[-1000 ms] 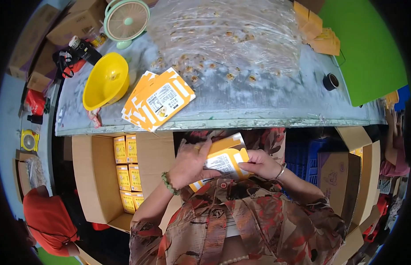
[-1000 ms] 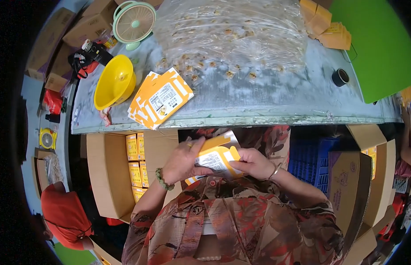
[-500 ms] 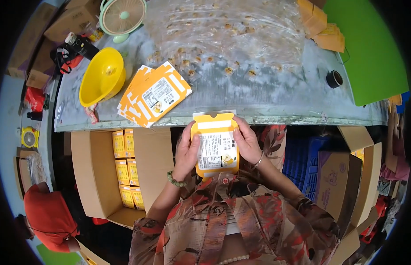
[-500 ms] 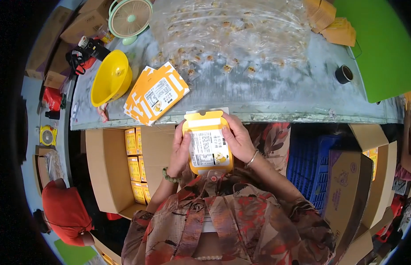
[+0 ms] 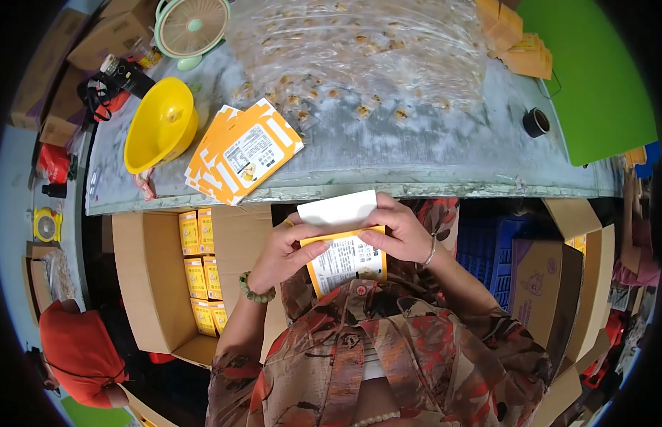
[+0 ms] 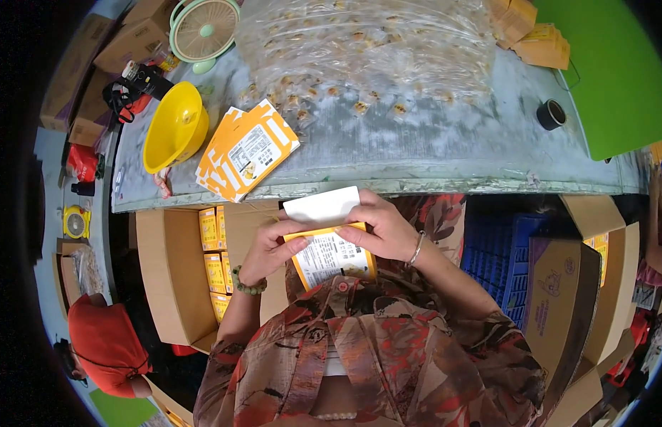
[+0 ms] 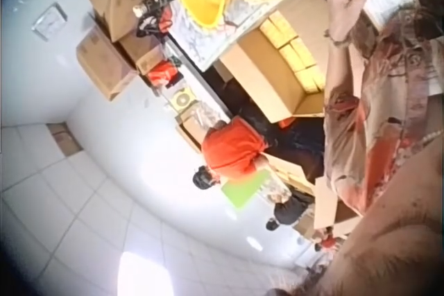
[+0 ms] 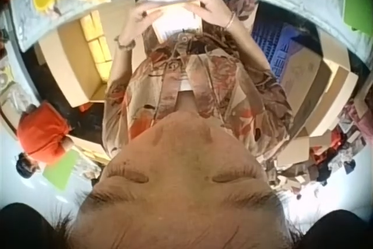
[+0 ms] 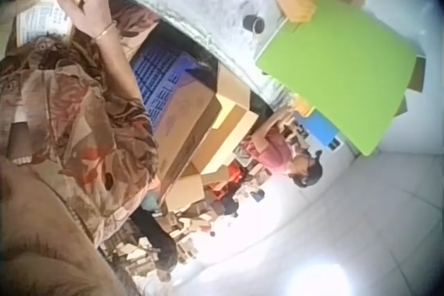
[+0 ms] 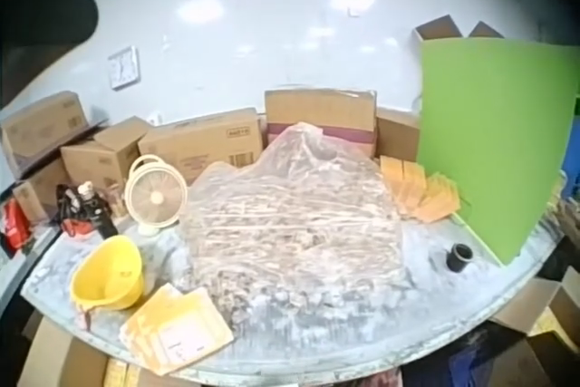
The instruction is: Packing small product boxes from a bulk pile into a larger shipping carton.
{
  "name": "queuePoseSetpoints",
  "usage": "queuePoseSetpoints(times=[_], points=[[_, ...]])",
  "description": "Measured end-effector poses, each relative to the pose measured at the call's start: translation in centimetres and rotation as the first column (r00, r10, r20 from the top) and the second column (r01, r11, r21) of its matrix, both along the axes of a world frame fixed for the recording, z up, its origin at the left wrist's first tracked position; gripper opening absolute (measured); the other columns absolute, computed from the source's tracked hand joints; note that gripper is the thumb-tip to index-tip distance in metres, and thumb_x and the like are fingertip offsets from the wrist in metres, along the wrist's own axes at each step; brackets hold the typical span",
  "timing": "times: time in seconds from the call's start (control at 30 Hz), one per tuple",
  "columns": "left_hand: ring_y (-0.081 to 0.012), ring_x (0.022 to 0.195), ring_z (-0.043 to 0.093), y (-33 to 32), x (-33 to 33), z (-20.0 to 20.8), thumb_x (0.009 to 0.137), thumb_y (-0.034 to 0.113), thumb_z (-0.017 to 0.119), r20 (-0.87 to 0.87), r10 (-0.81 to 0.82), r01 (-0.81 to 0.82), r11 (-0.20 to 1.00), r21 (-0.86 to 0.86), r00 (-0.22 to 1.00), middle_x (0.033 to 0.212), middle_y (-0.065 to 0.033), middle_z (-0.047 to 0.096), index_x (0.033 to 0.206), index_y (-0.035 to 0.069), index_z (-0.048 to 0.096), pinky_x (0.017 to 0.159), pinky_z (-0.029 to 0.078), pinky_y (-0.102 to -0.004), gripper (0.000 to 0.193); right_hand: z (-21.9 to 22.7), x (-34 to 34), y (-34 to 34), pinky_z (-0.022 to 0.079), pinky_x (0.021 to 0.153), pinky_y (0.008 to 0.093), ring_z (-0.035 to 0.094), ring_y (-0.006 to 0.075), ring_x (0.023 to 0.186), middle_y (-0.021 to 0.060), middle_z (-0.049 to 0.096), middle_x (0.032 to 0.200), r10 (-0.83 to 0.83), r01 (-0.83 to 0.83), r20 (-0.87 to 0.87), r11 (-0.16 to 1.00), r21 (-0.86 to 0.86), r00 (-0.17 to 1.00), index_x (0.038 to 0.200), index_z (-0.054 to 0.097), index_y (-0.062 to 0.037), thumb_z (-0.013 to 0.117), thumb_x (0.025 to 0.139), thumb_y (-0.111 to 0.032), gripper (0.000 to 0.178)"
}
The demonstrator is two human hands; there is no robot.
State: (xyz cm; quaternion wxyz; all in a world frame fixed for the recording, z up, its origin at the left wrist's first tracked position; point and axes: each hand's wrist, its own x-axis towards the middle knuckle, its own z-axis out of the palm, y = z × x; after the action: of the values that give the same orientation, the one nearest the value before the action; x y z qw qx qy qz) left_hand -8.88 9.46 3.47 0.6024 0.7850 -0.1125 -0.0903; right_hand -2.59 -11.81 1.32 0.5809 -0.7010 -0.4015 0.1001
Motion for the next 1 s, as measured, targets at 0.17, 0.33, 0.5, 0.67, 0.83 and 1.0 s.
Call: queuePoseSetpoints(times=[0.17, 0.33, 0.5, 0.67, 0.83, 1.0], points=[[-0.013, 0.079, 0.046, 2.0, -0.6, -1.5, 0.072, 0.011, 0.058, -0.141, 0.034, -0.031, 0.999, 0.025, 0.989, 0.078, -0.0042, 0.056, 0.087, 0.001, 0.057, 0.07, 0.037, -0.0246, 0.019, -0.8, 2.9, 0.6, 0.035, 0.078, 0.0301, 0.046, 0.0249, 0.087, 0.0101, 0.049, 0.093, -0.219, 0.224, 0.07, 0.971, -0.078, 0.973, 0.086, 0.05, -0.0018, 0.048, 0.075, -0.012, 0.015], [-0.0163, 0.081, 0.054, 3.9, -2.4, -4.2, 0.078, 0.014, 0.05, -0.433, 0.317, -0.489, 0.787, -0.376, 0.844, 0.094, -0.0084, 0.054, 0.104, 0.002, 0.047, 0.067, 0.048, -0.0288, 0.029, -6.1, 14.0, -2.8, 0.033, 0.082, 0.0339, 0.041, 0.0283, 0.094, 0.0145, 0.045, 0.1, -0.504, 0.733, 0.581, 0.628, -0.261, 0.639, 0.099, 0.049, -0.006, 0.054, 0.07, -0.027, 0.036], [-0.0157, 0.075, 0.055, 2.1, -1.6, -5.6, 0.079, 0.017, 0.049, -0.407, 0.474, -0.62, 0.662, -0.42, 0.781, 0.09, -0.0078, 0.055, 0.102, 0.001, 0.048, 0.062, 0.049, -0.0307, 0.028, -5.9, 17.6, 3.5, 0.028, 0.083, 0.0406, 0.036, 0.0297, 0.099, 0.0122, 0.04, 0.108, -0.41, 0.769, 0.72, 0.581, -0.266, 0.559, 0.107, 0.045, -0.0135, 0.057, 0.067, -0.035, 0.047], [-0.015, 0.074, 0.056, 1.8, -0.6, -6.3, 0.08, 0.019, 0.047, -0.421, 0.545, -0.689, 0.576, -0.44, 0.725, 0.089, -0.0073, 0.055, 0.099, 0.002, 0.048, 0.06, 0.049, -0.0304, 0.026, -5.6, 16.3, 4.4, 0.025, 0.086, 0.042, 0.033, 0.0287, 0.102, 0.0111, 0.038, 0.11, -0.223, 0.563, 0.573, 0.636, -0.527, 0.789, 0.104, 0.049, -0.0204, 0.056, 0.066, -0.035, 0.042], [-0.0159, 0.074, 0.057, 1.2, 1.2, -5.8, 0.081, 0.017, 0.046, -0.394, 0.608, -0.716, 0.489, -0.498, 0.69, 0.089, -0.0075, 0.055, 0.099, 0.004, 0.046, 0.061, 0.05, -0.0302, 0.022, -5.9, 12.8, -0.8, 0.026, 0.087, 0.0409, 0.033, 0.0283, 0.104, 0.011, 0.038, 0.111, -0.07, 0.454, 0.657, 0.778, -0.435, 0.75, 0.101, 0.051, -0.0211, 0.057, 0.065, -0.032, 0.038], [-0.0163, 0.073, 0.057, 0.7, 3.1, -5.4, 0.081, 0.015, 0.044, -0.36, 0.635, -0.715, 0.484, -0.505, 0.684, 0.088, -0.0086, 0.055, 0.097, 0.003, 0.047, 0.059, 0.051, -0.0288, 0.02, -4.7, 13.1, -5.2, 0.028, 0.088, 0.0394, 0.035, 0.0298, 0.104, 0.0114, 0.039, 0.111, -0.07, 0.267, 0.502, 0.905, -0.333, 0.862, 0.11, 0.044, -0.0134, 0.063, 0.059, -0.03, 0.056]])
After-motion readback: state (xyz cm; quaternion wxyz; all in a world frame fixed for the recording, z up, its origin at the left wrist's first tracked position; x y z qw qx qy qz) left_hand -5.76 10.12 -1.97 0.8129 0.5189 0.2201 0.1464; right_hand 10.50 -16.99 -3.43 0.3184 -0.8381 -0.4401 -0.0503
